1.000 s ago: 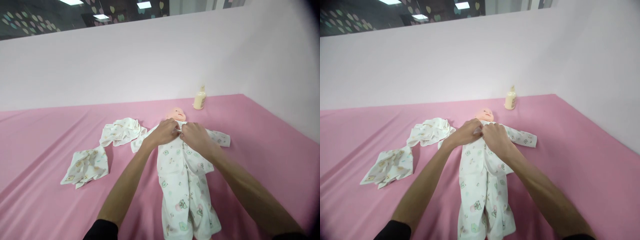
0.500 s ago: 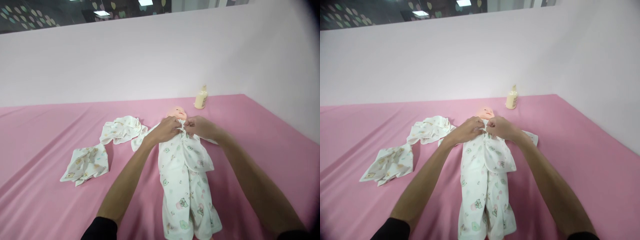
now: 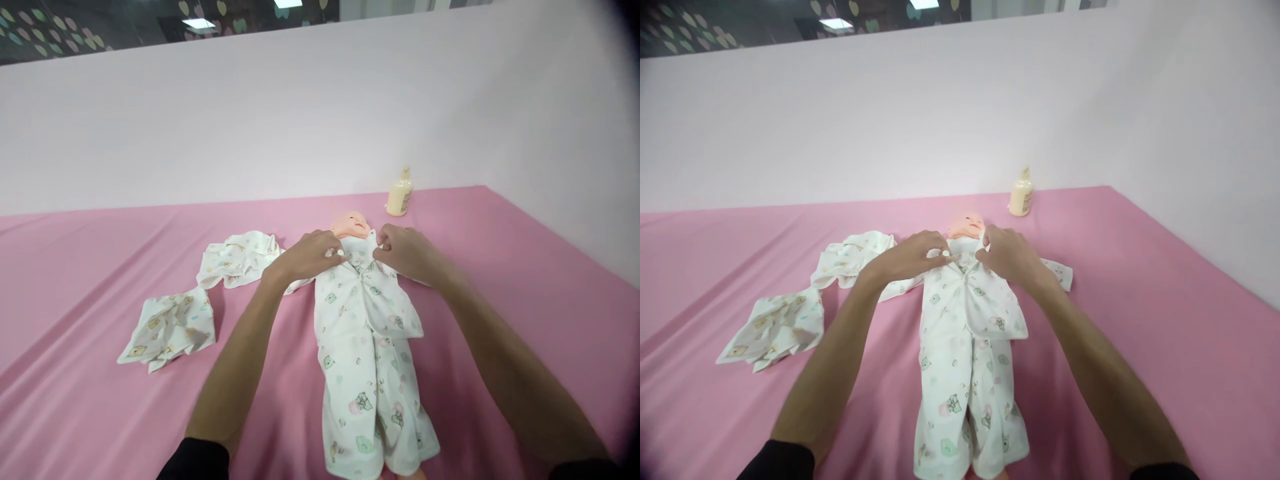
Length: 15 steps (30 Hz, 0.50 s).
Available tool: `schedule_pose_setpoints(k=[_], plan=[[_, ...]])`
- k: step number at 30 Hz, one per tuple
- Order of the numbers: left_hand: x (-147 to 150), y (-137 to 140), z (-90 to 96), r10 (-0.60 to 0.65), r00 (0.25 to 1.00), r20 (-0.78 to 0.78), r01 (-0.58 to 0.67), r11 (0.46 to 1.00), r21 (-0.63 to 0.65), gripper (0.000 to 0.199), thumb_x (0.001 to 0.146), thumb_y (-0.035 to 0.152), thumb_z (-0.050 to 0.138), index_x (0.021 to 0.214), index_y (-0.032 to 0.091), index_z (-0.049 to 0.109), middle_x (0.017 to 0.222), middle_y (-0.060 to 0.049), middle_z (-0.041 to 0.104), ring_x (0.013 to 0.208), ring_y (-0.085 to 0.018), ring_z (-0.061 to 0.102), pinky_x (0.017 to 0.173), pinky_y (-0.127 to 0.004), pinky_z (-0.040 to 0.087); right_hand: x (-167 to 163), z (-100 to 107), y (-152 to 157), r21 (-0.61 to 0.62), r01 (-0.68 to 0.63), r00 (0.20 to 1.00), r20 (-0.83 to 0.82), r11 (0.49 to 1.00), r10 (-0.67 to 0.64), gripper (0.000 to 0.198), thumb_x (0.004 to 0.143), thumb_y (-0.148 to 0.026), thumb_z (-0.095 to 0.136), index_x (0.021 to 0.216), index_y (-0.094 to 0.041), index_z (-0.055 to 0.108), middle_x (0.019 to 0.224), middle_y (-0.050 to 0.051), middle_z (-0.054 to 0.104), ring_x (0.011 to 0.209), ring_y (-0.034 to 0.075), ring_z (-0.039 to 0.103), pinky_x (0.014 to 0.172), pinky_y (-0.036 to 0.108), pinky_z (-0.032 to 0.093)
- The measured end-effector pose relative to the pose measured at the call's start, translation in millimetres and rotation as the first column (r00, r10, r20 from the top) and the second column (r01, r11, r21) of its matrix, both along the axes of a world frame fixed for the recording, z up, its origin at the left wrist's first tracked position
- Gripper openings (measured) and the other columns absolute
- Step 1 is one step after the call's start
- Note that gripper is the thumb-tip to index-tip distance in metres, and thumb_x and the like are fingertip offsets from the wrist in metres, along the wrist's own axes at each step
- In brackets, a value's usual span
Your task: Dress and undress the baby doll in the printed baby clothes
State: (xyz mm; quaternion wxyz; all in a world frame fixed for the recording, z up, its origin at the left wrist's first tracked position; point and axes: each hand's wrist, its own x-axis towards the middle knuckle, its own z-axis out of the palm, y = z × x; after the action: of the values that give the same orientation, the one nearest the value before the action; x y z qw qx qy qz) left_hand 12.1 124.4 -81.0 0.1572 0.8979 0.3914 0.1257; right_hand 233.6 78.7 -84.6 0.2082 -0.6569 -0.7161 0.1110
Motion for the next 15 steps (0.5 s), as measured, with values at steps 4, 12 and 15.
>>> schedule_pose_setpoints(k=[4,12,15], plan=[[-0.4,-11.5,4.9,0.008,0.999,-0.032,-0.009,1.000,-0.030,0.023,0.089,0.042,0.053,0.089,0.025,0.069,0.101,-0.004,0.068,0.111,-0.028,0.055,0.094,-0.038,0.041,-12.5,5.6,-20.3,-0.018,-0.078,0.996,0.041,0.997,0.078,0.018,0.082,-0.033,0.059,0.089,-0.023,0.047,0.080,0.002,0.059,0.065,0.018,0.050,0.056,0.029,0.027],[17.7,-35.0,7.5,-0.067,0.997,-0.049,0.069,0.997,0.023,0.005,0.081,0.026,0.058,0.081,0.023,0.062,0.084,-0.003,0.064,0.094,-0.026,0.058,0.085,-0.038,0.041,-23.5,-5.6,-29.8,-0.147,-0.173,0.957,0.210,0.974,0.202,0.031,0.084,-0.027,0.056,0.059,-0.020,0.039,0.057,0.001,0.049,0.051,0.013,0.040,0.056,0.032,0.019],[20.2,-35.7,1.0,-0.108,0.991,-0.084,0.114,0.991,0.064,0.005,0.080,0.019,0.054,0.081,0.022,0.058,0.083,-0.002,0.063,0.090,-0.024,0.056,0.084,-0.038,0.039,-27.2,-6.5,-30.5,-0.150,-0.184,0.941,0.259,0.971,0.218,0.031,0.080,-0.021,0.056,0.056,-0.020,0.036,0.054,0.000,0.045,0.049,0.013,0.037,0.055,0.032,0.018]])
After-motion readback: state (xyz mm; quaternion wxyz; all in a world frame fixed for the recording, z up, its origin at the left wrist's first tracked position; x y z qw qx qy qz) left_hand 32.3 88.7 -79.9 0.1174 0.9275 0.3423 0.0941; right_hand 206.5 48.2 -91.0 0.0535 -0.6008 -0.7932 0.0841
